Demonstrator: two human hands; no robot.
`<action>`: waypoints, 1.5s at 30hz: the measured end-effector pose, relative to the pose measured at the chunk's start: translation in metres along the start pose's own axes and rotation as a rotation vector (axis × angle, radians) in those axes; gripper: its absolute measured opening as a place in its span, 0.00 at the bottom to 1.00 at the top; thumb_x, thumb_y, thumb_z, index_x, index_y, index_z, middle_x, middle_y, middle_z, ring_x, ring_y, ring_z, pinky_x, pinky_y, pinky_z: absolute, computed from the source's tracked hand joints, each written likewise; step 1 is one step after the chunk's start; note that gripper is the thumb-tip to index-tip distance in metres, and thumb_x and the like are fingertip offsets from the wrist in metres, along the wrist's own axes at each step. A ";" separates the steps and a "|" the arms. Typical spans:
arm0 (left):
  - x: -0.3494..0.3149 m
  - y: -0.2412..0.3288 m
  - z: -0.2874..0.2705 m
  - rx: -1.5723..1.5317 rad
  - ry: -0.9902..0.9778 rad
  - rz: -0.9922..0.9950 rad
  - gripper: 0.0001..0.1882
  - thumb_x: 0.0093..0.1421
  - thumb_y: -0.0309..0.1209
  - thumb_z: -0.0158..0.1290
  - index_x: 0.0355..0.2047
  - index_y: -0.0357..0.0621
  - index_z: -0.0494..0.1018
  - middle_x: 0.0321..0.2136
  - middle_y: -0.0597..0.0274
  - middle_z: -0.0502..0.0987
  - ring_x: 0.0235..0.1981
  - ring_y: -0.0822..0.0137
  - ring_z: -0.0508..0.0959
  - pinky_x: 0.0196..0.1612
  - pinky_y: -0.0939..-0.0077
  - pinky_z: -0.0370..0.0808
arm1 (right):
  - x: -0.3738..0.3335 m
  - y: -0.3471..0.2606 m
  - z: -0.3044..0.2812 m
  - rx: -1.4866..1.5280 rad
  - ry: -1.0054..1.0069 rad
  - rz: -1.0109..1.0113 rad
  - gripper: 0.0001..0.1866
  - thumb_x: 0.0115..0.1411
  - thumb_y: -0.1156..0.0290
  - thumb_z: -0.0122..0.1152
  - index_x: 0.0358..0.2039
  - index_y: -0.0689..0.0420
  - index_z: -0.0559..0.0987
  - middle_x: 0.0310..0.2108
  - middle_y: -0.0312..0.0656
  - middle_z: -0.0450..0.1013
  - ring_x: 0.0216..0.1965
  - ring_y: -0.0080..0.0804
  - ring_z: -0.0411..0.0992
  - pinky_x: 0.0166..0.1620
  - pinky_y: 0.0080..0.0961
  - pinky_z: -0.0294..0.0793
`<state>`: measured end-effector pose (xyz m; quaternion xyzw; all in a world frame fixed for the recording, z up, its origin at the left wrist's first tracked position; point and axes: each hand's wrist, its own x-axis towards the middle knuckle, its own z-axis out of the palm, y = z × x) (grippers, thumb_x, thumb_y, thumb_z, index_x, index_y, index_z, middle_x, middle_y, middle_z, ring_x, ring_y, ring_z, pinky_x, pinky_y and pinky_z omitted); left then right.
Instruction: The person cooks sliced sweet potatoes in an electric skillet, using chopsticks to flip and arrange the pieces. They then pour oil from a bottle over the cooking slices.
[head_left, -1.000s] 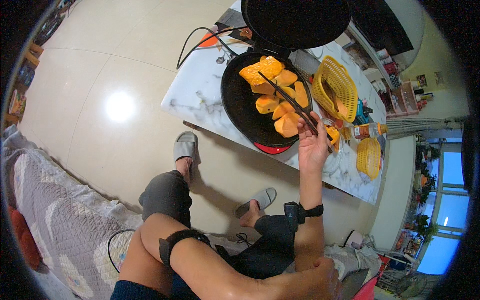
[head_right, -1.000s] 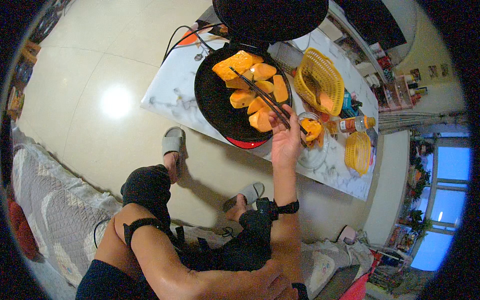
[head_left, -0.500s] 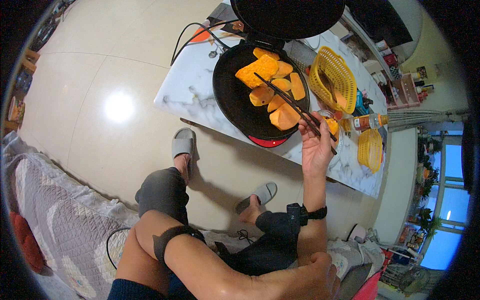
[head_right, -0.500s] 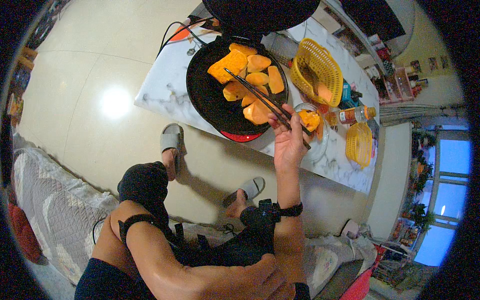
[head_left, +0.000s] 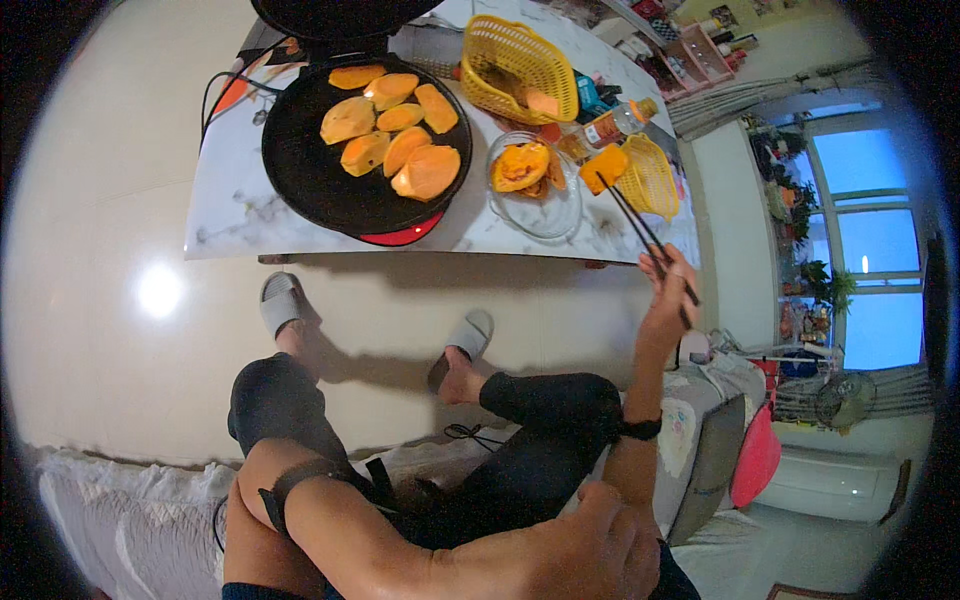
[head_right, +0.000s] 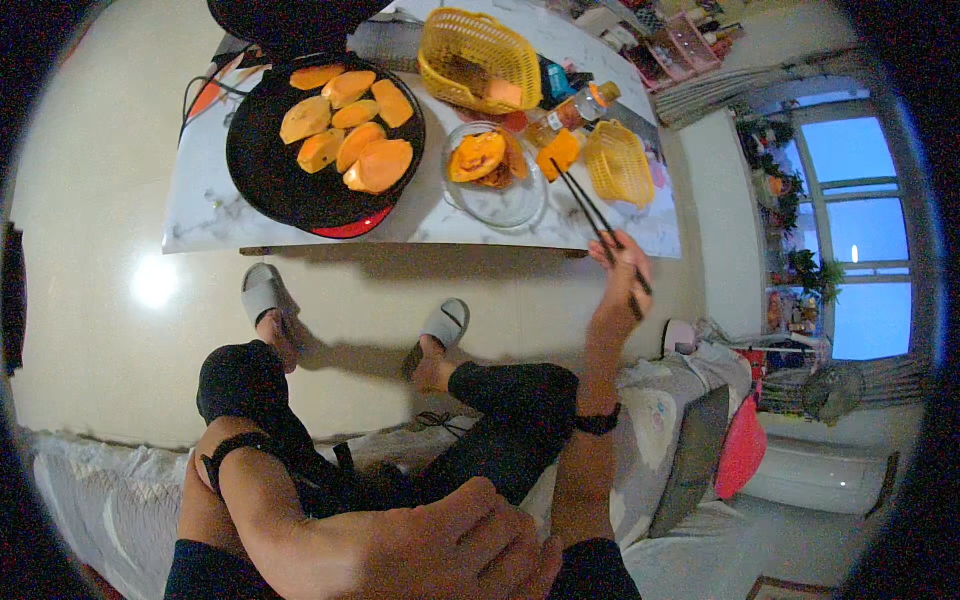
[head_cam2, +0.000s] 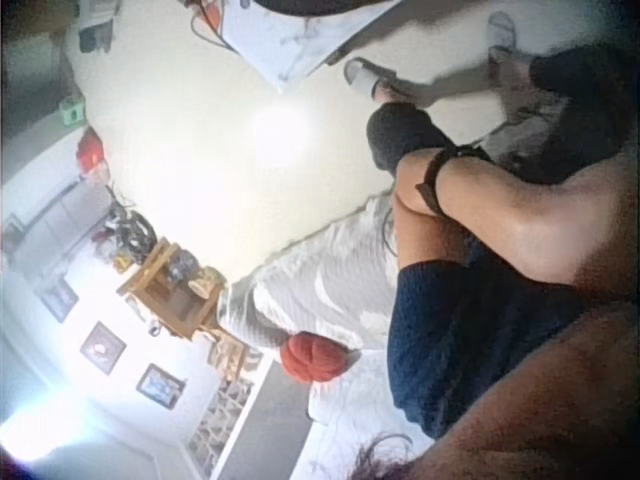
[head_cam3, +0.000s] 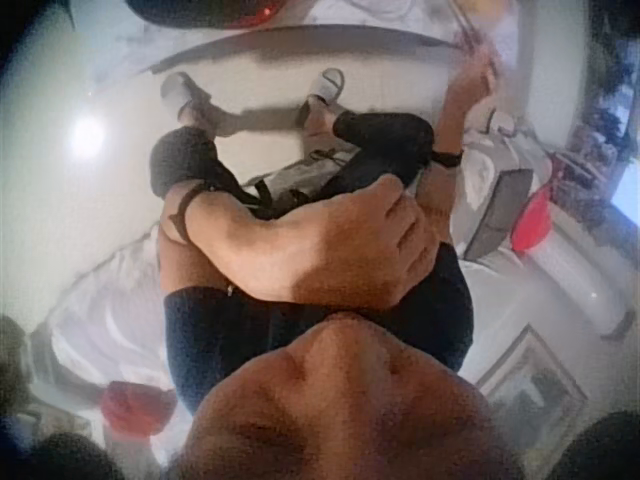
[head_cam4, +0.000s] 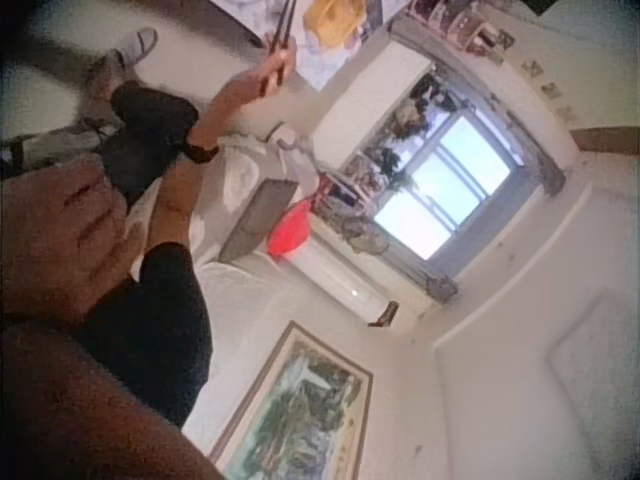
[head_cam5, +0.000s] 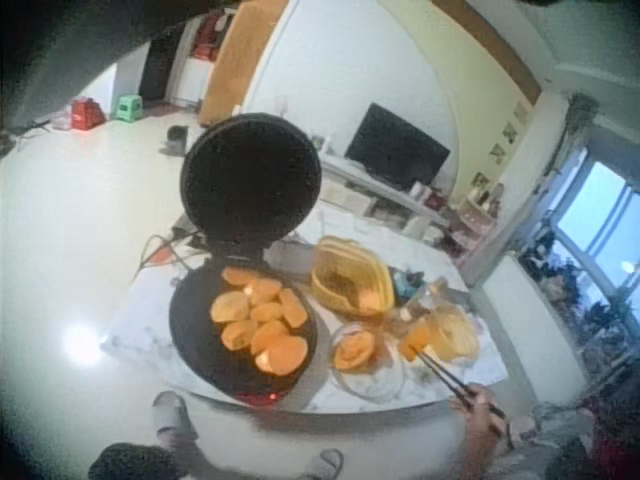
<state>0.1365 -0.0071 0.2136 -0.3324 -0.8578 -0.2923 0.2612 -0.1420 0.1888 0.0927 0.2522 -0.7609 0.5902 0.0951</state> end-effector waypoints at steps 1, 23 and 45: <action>0.001 0.002 0.001 -0.004 -0.017 0.016 0.14 0.53 0.33 0.52 0.37 0.37 0.76 0.27 0.64 0.76 0.29 0.68 0.73 0.33 0.74 0.64 | 0.000 0.007 0.005 -0.069 -0.019 -0.027 0.19 0.69 0.67 0.44 0.47 0.73 0.71 0.41 0.56 0.74 0.40 0.36 0.76 0.47 0.29 0.74; -0.014 0.007 -0.009 -0.031 0.111 0.009 0.13 0.53 0.35 0.51 0.33 0.38 0.76 0.27 0.62 0.77 0.29 0.65 0.75 0.33 0.72 0.67 | -0.006 -0.040 0.078 0.039 -0.169 -0.034 0.16 0.68 0.69 0.44 0.46 0.68 0.73 0.38 0.50 0.75 0.35 0.33 0.76 0.42 0.29 0.75; -0.038 -0.008 -0.033 0.055 0.133 -0.055 0.12 0.54 0.35 0.51 0.31 0.40 0.76 0.25 0.64 0.77 0.27 0.66 0.75 0.32 0.73 0.66 | 0.040 -0.012 0.298 0.301 -0.467 -0.041 0.19 0.68 0.65 0.48 0.46 0.71 0.73 0.39 0.50 0.75 0.37 0.33 0.77 0.43 0.24 0.76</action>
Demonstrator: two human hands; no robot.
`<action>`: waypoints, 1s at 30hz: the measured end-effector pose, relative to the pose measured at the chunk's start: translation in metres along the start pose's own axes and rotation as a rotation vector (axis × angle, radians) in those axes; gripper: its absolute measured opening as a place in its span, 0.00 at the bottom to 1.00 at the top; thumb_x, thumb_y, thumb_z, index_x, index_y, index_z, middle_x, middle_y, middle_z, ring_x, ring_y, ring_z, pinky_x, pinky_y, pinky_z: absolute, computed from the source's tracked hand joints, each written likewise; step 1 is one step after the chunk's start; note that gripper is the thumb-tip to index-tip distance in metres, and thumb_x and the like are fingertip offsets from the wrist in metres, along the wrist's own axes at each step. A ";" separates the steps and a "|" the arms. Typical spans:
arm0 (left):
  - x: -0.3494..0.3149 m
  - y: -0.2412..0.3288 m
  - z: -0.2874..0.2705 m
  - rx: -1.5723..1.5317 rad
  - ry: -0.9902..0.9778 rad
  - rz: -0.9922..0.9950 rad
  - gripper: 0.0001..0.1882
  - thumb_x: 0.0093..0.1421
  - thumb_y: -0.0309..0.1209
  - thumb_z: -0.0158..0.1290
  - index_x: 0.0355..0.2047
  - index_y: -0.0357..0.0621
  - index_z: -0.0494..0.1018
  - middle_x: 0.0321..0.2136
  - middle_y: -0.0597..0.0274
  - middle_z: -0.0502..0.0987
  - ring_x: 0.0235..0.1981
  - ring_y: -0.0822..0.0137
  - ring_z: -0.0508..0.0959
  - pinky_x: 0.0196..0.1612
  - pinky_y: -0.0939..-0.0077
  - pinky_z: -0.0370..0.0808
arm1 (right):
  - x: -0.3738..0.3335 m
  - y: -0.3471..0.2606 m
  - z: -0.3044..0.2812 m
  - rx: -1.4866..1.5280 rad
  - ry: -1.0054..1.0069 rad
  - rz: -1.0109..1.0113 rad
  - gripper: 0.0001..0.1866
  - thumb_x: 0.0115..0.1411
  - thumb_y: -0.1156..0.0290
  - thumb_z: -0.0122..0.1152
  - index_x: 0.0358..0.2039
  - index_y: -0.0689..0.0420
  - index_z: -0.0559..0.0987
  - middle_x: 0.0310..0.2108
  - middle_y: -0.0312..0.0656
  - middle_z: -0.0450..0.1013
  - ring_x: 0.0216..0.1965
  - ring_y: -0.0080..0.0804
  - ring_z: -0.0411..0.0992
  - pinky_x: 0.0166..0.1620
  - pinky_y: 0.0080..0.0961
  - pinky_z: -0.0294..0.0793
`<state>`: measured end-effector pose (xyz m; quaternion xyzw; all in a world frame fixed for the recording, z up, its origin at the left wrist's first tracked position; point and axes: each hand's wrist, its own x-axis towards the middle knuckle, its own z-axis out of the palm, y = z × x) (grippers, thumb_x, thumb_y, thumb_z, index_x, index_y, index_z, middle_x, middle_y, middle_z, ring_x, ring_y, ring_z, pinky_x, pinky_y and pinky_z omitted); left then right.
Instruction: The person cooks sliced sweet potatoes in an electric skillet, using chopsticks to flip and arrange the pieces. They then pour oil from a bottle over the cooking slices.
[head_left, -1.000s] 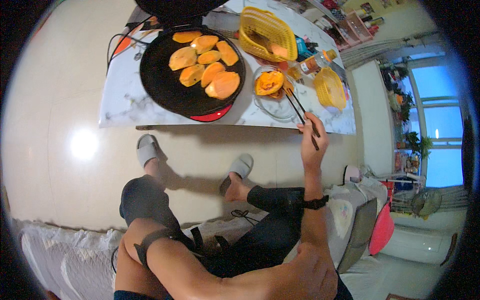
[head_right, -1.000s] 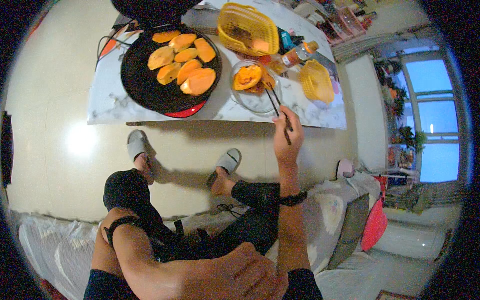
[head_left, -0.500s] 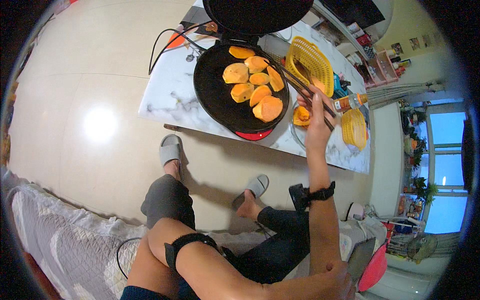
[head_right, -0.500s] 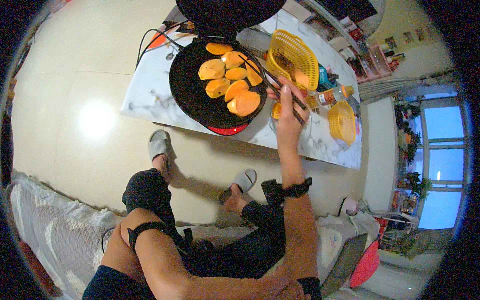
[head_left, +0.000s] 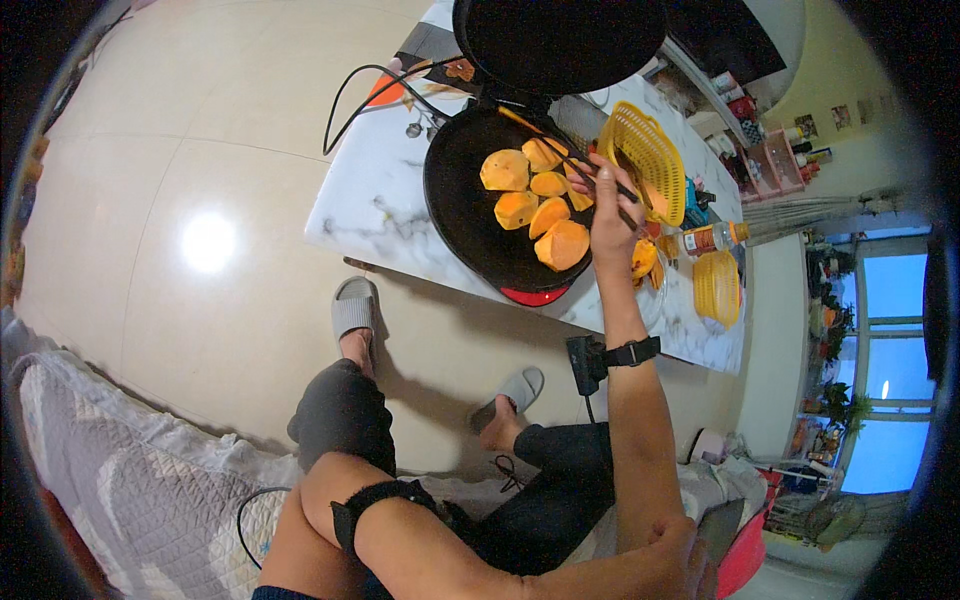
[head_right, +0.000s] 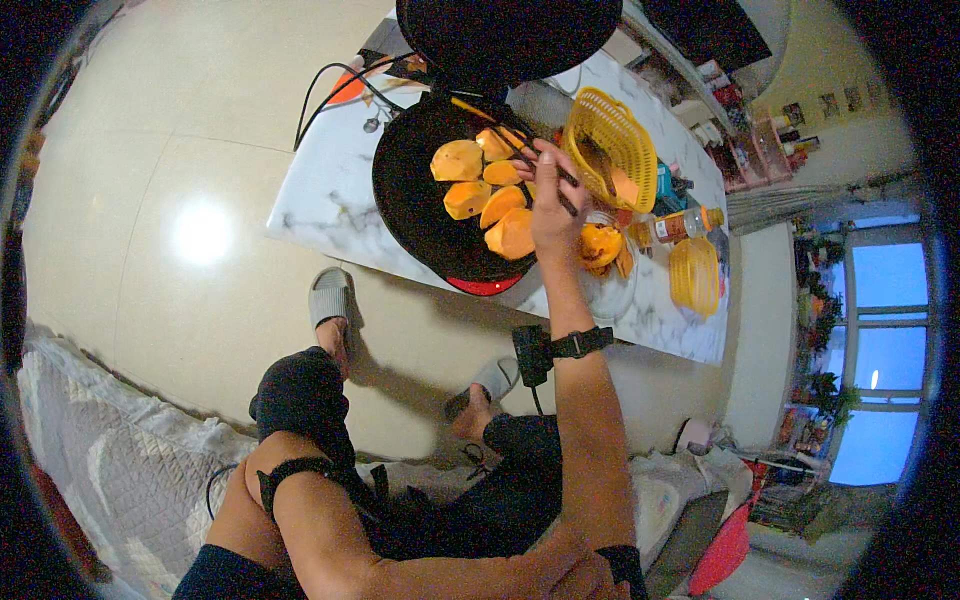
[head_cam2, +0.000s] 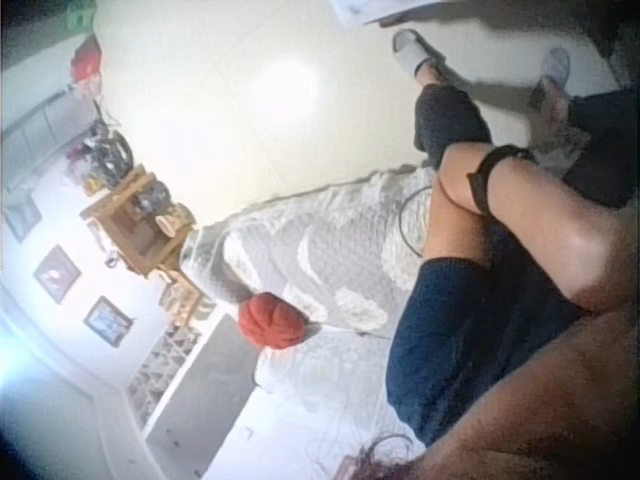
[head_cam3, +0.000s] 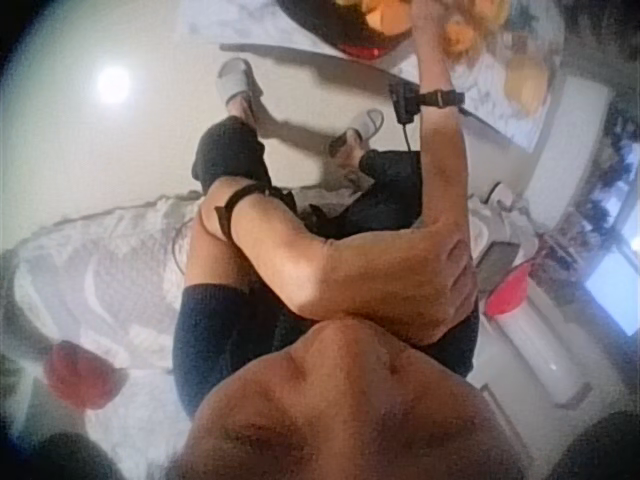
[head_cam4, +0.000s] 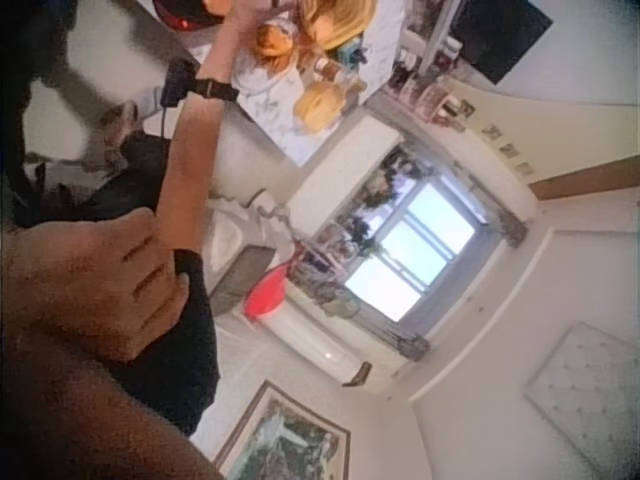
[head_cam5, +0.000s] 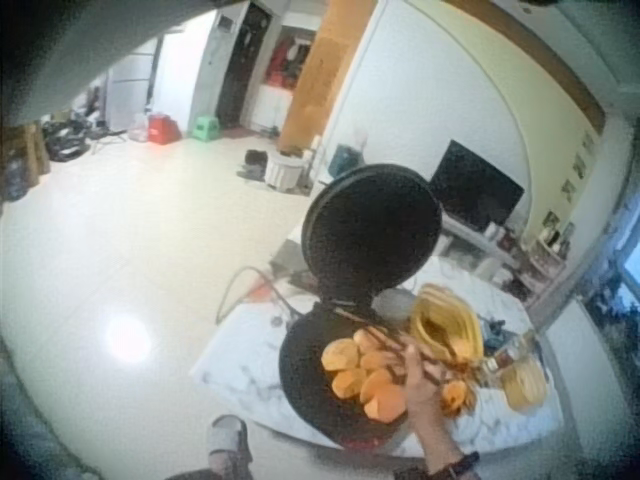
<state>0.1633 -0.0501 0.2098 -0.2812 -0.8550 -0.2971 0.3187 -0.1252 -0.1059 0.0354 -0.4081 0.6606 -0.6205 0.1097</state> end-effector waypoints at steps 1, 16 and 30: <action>-0.001 0.000 -0.001 0.005 0.004 -0.006 0.12 0.54 0.35 0.51 0.31 0.40 0.76 0.25 0.65 0.77 0.27 0.66 0.75 0.32 0.73 0.66 | 0.001 -0.002 -0.004 0.029 0.006 -0.001 0.19 0.68 0.65 0.48 0.46 0.72 0.73 0.40 0.51 0.75 0.37 0.34 0.77 0.44 0.25 0.76; -0.013 -0.004 -0.008 0.069 -0.026 -0.035 0.11 0.54 0.35 0.51 0.31 0.40 0.76 0.24 0.66 0.76 0.26 0.67 0.74 0.31 0.73 0.66 | -0.050 -0.015 -0.019 0.594 0.090 0.395 0.19 0.68 0.64 0.46 0.47 0.70 0.70 0.42 0.54 0.74 0.42 0.39 0.75 0.48 0.31 0.76; -0.013 0.001 -0.009 0.082 -0.017 -0.056 0.10 0.55 0.34 0.50 0.30 0.41 0.76 0.24 0.67 0.76 0.26 0.68 0.74 0.30 0.74 0.66 | -0.074 -0.048 -0.015 0.378 0.030 0.248 0.12 0.66 0.69 0.50 0.43 0.65 0.74 0.36 0.46 0.75 0.34 0.32 0.75 0.40 0.26 0.77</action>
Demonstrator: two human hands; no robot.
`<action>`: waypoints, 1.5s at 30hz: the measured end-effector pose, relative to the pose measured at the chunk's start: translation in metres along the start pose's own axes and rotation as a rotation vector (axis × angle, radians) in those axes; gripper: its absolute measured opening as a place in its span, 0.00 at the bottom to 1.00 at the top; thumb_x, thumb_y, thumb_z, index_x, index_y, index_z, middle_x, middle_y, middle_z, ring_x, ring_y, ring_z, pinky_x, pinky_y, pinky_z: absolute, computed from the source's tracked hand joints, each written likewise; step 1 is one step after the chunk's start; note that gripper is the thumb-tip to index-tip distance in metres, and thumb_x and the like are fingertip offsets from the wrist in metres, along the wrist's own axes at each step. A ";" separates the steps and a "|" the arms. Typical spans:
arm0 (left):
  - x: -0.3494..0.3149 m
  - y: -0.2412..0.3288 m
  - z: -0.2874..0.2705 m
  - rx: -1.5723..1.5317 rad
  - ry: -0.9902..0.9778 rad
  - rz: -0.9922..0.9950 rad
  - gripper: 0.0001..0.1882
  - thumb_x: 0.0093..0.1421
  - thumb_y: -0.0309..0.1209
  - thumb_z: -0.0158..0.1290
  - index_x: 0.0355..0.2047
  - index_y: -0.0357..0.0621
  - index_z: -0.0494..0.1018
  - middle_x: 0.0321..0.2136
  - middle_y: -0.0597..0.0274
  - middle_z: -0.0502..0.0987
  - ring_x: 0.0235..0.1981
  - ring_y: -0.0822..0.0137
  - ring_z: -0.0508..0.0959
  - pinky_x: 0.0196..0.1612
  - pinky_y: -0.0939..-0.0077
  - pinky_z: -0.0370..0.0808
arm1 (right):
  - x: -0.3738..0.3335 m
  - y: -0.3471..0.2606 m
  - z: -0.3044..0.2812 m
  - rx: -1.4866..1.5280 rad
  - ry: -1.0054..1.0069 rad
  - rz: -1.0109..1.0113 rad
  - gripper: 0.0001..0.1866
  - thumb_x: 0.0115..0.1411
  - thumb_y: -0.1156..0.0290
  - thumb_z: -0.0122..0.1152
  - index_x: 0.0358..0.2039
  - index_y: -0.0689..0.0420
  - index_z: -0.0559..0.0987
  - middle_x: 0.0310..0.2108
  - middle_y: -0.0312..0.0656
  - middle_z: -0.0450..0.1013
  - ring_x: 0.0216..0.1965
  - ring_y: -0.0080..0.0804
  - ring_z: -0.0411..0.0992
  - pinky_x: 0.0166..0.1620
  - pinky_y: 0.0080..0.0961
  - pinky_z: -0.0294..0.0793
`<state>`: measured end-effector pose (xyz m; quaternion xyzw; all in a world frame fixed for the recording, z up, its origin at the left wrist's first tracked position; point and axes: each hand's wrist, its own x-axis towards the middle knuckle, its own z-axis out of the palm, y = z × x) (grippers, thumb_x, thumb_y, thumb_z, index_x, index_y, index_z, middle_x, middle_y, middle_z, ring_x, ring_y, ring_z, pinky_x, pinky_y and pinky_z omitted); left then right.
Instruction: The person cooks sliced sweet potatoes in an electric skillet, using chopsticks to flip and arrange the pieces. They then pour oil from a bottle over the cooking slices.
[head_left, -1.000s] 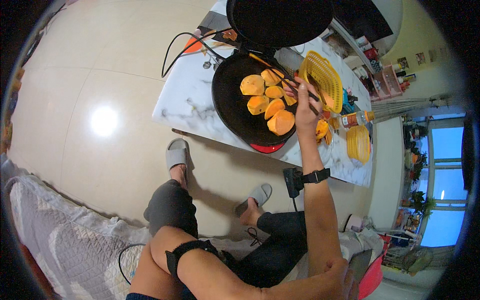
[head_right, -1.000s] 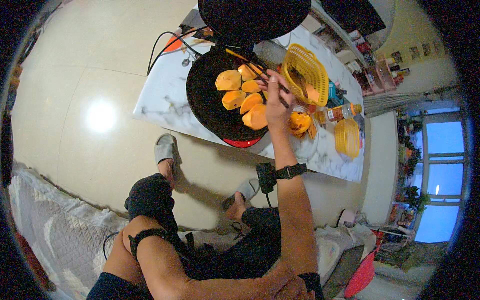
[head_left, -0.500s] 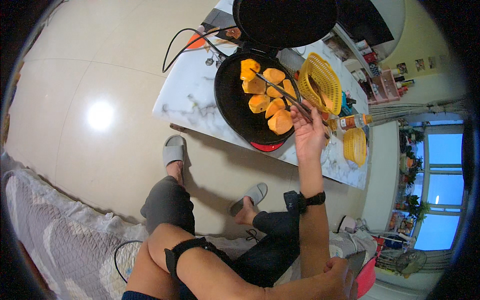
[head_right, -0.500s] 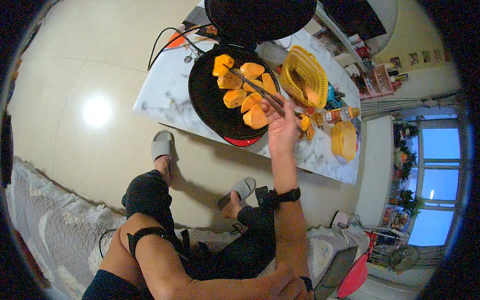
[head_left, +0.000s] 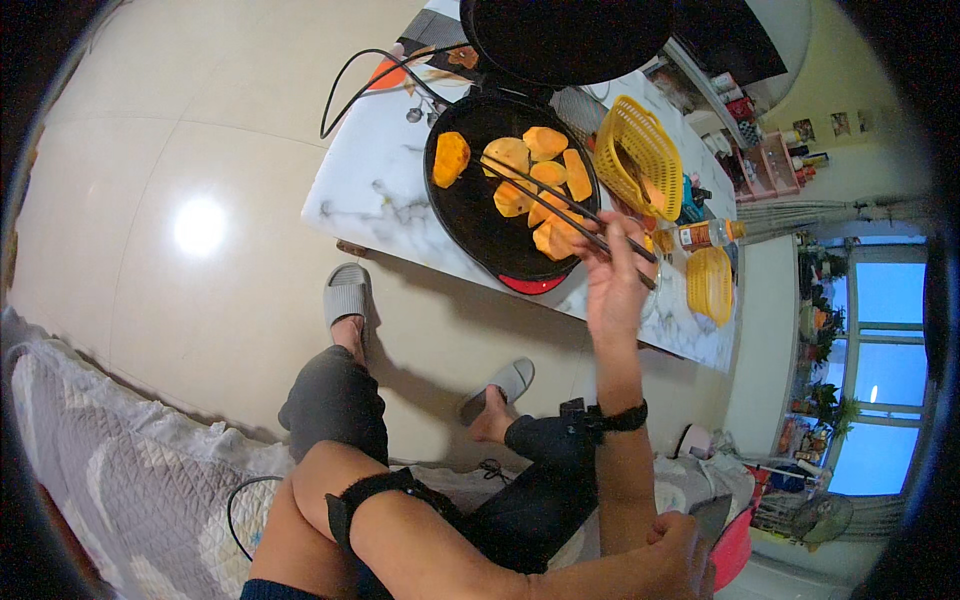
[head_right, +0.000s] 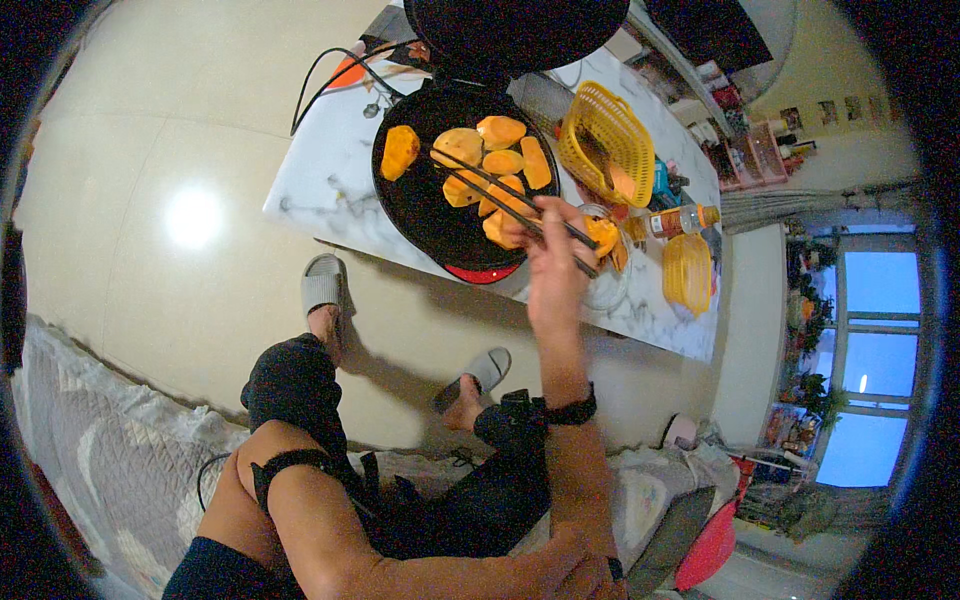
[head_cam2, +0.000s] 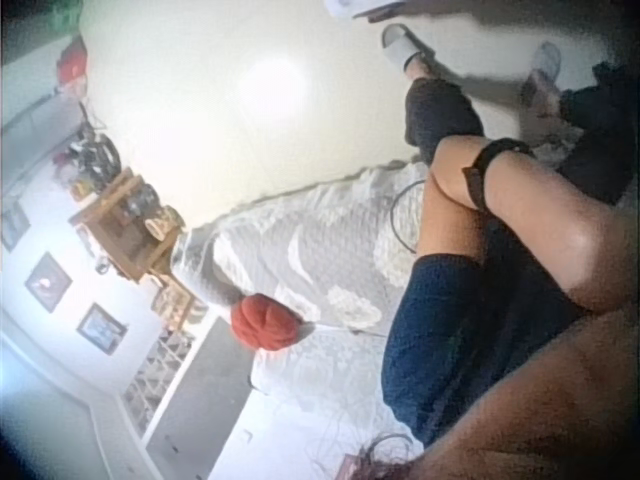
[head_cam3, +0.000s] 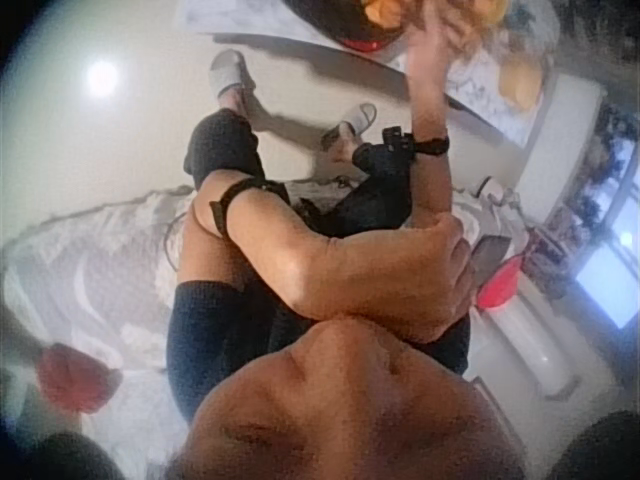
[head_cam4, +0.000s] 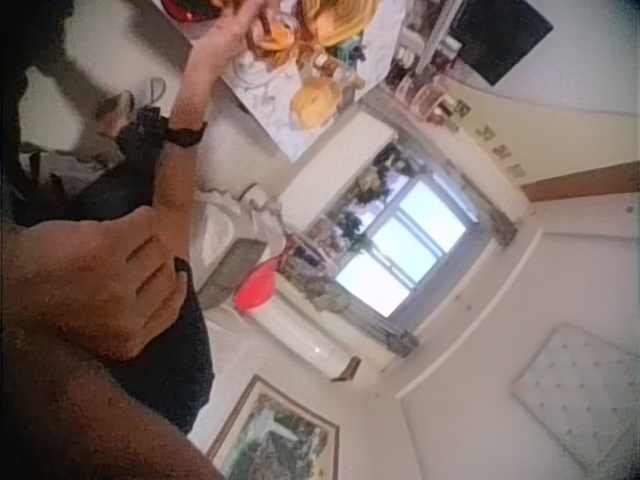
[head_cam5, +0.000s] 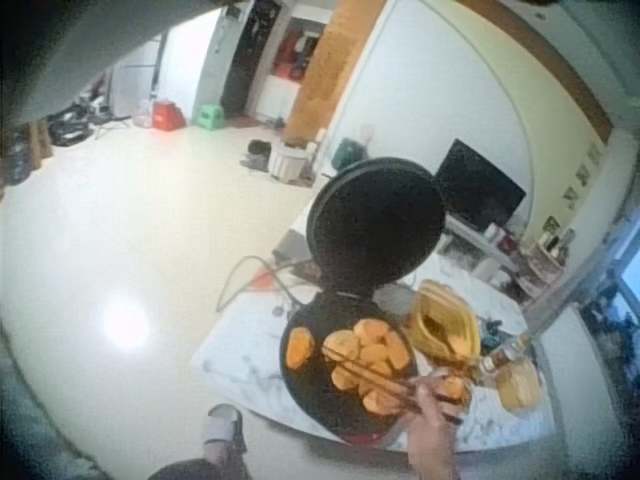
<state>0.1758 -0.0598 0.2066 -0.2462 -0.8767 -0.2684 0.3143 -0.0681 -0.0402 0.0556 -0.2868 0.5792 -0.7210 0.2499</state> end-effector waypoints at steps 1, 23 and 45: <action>0.001 0.001 0.001 -0.002 -0.001 -0.002 0.10 0.55 0.34 0.50 0.30 0.41 0.76 0.24 0.67 0.76 0.26 0.68 0.74 0.30 0.74 0.66 | -0.002 0.005 0.007 0.013 -0.045 0.045 0.12 0.67 0.70 0.50 0.45 0.65 0.73 0.38 0.46 0.74 0.36 0.31 0.75 0.42 0.26 0.76; 0.014 0.006 0.005 -0.037 -0.037 -0.003 0.10 0.54 0.33 0.51 0.30 0.40 0.76 0.25 0.67 0.76 0.27 0.67 0.75 0.33 0.71 0.68 | 0.006 0.021 -0.012 -0.269 0.071 -0.053 0.17 0.67 0.67 0.50 0.47 0.68 0.73 0.37 0.47 0.74 0.35 0.32 0.76 0.40 0.25 0.76; 0.013 0.015 0.018 -0.042 -0.073 -0.038 0.10 0.55 0.35 0.52 0.30 0.41 0.76 0.25 0.69 0.75 0.28 0.68 0.75 0.32 0.74 0.66 | -0.020 -0.002 -0.010 -0.407 0.027 -0.189 0.14 0.69 0.67 0.45 0.42 0.67 0.73 0.33 0.45 0.75 0.31 0.27 0.75 0.36 0.22 0.75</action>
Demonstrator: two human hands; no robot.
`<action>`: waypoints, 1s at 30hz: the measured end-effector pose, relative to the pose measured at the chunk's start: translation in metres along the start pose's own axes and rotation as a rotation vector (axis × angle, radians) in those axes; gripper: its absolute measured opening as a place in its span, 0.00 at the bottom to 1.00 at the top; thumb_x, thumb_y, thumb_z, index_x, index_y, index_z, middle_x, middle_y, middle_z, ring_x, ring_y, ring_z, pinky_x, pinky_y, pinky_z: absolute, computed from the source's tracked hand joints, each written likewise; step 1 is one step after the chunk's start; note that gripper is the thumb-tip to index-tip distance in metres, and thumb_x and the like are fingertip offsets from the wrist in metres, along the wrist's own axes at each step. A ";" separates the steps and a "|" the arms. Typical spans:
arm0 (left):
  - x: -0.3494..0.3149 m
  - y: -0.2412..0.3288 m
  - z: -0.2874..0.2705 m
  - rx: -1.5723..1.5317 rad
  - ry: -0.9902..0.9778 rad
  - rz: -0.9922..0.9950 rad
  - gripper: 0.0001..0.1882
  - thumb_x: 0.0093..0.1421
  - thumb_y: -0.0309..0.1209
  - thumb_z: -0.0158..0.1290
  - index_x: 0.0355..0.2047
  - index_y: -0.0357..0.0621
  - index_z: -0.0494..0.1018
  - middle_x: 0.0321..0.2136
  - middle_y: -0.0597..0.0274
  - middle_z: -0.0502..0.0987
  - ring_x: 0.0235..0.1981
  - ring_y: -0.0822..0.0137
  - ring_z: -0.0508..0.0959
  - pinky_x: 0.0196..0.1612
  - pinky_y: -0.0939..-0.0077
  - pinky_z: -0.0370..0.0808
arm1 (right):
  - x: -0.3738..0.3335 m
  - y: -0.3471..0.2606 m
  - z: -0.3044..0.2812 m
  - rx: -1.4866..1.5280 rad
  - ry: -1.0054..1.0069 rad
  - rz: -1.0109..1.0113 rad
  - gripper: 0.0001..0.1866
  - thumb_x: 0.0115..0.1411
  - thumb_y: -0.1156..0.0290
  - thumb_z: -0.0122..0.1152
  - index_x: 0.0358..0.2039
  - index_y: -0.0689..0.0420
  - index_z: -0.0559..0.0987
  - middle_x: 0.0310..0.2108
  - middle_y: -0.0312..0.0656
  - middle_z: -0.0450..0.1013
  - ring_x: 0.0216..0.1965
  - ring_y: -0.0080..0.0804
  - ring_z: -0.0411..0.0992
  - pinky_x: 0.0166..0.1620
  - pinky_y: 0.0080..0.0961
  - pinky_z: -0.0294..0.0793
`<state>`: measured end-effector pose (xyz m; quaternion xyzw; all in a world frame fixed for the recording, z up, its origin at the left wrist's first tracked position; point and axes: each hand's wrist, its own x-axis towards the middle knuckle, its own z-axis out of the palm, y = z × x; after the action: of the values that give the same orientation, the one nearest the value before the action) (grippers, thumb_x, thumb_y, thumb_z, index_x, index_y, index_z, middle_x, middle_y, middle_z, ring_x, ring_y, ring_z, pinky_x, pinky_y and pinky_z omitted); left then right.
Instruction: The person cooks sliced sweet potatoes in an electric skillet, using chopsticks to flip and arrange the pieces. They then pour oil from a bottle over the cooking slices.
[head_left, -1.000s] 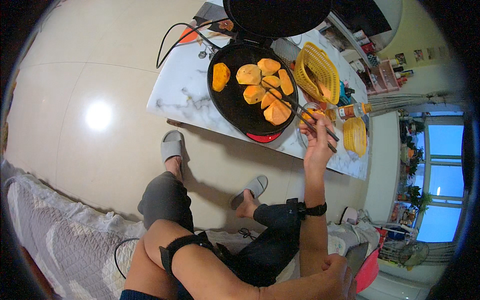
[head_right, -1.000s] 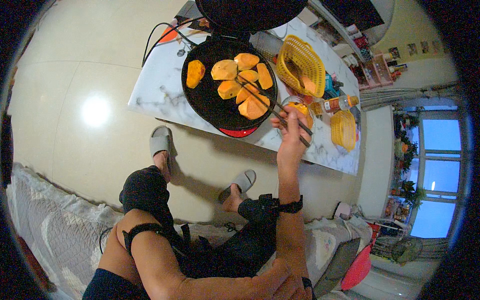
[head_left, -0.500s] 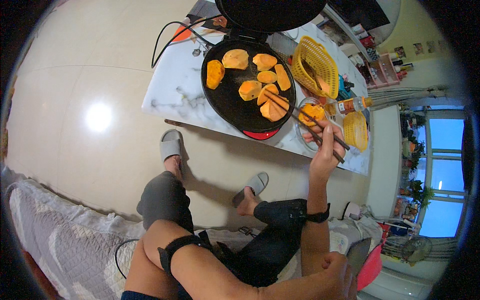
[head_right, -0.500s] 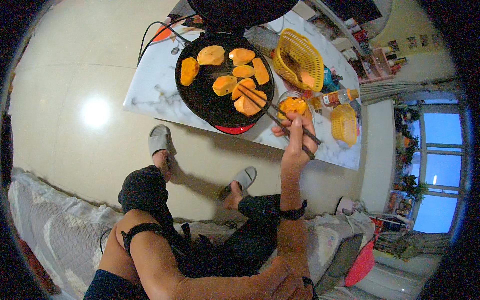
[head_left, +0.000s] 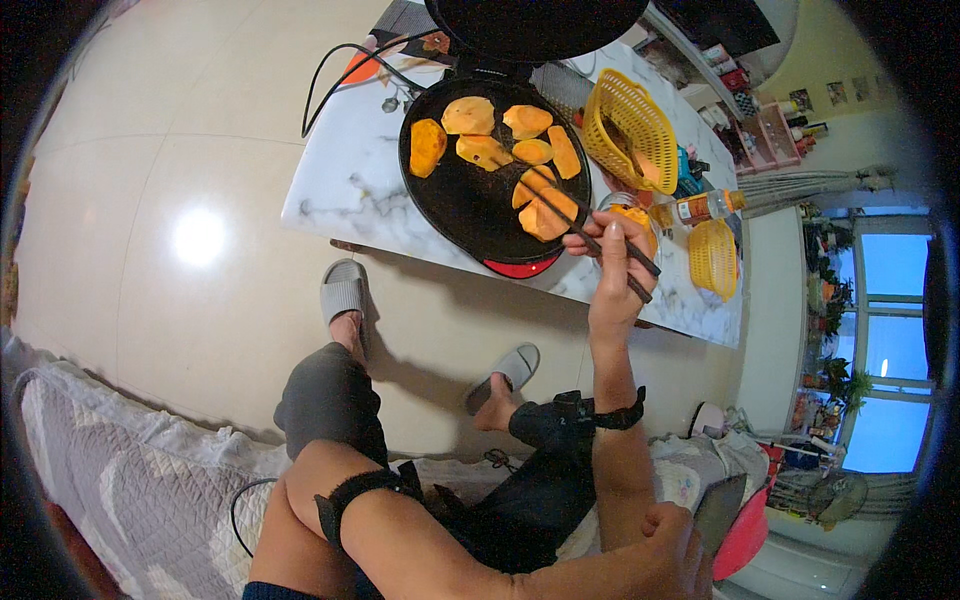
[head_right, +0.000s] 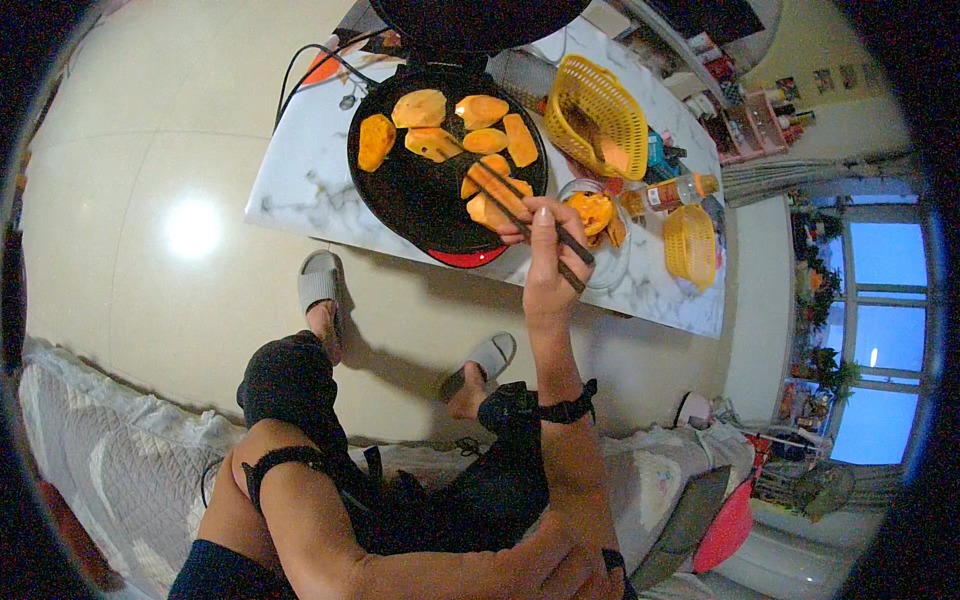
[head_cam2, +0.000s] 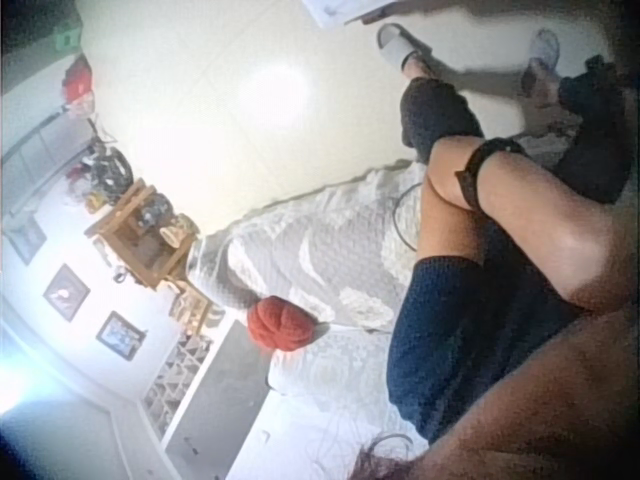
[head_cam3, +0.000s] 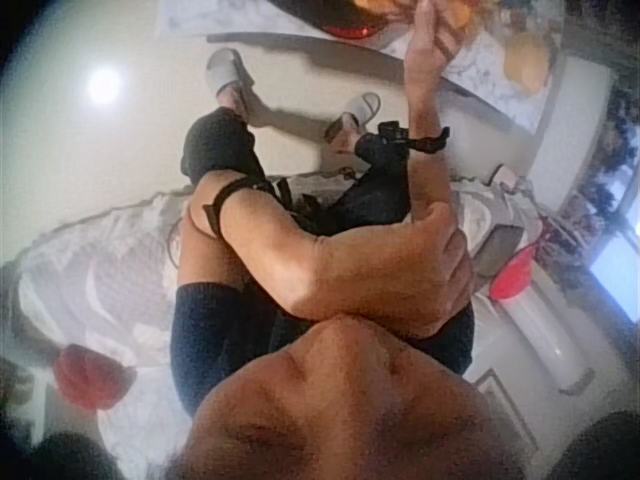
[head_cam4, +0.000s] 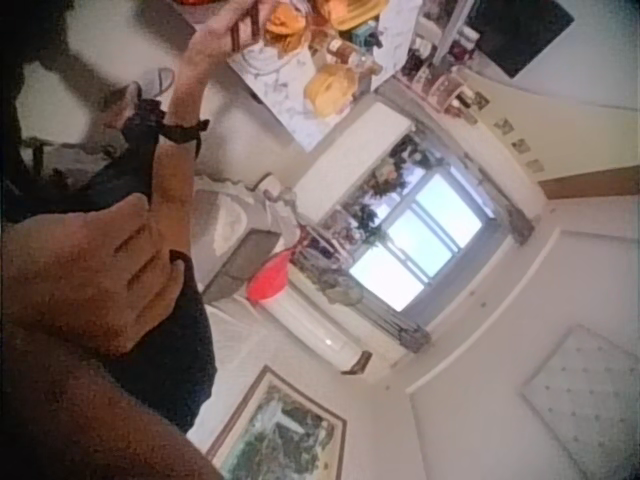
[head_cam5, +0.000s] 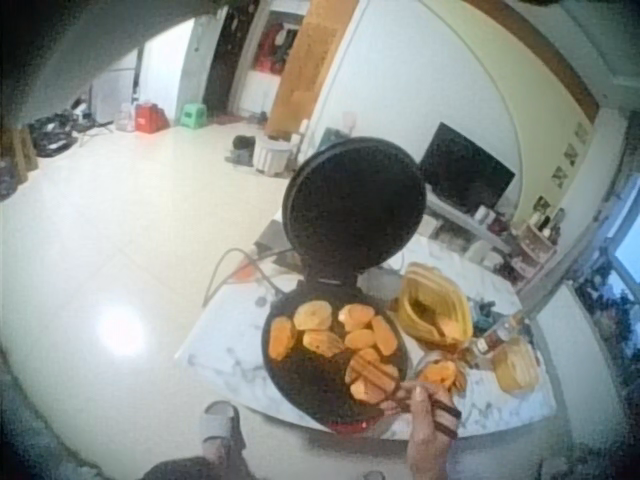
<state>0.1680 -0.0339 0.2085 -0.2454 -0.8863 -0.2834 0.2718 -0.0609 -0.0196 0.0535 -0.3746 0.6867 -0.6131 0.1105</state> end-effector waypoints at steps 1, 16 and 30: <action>0.001 -0.002 -0.003 -0.001 0.002 -0.003 0.10 0.55 0.36 0.52 0.31 0.42 0.76 0.25 0.69 0.75 0.28 0.69 0.75 0.32 0.74 0.66 | 0.002 0.001 -0.002 -0.010 0.027 -0.007 0.15 0.69 0.67 0.45 0.42 0.68 0.73 0.33 0.45 0.75 0.31 0.27 0.76 0.37 0.22 0.75; 0.014 0.006 0.041 0.012 0.221 -0.025 0.07 0.55 0.33 0.48 0.29 0.43 0.71 0.21 0.67 0.70 0.23 0.66 0.70 0.28 0.71 0.63 | -0.001 0.002 -0.025 0.069 0.017 0.078 0.15 0.69 0.66 0.46 0.43 0.66 0.73 0.35 0.47 0.74 0.33 0.31 0.76 0.39 0.26 0.77; 0.007 -0.006 0.021 -0.036 0.129 0.013 0.10 0.55 0.33 0.47 0.33 0.41 0.73 0.22 0.64 0.70 0.22 0.66 0.71 0.27 0.73 0.65 | 0.066 0.035 0.001 0.107 0.010 0.054 0.12 0.68 0.67 0.48 0.41 0.65 0.70 0.34 0.46 0.73 0.33 0.32 0.77 0.38 0.25 0.78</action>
<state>0.1523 -0.0230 0.1959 -0.2372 -0.8602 -0.3127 0.3257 -0.1192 -0.0651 0.0417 -0.3464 0.6633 -0.6477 0.1435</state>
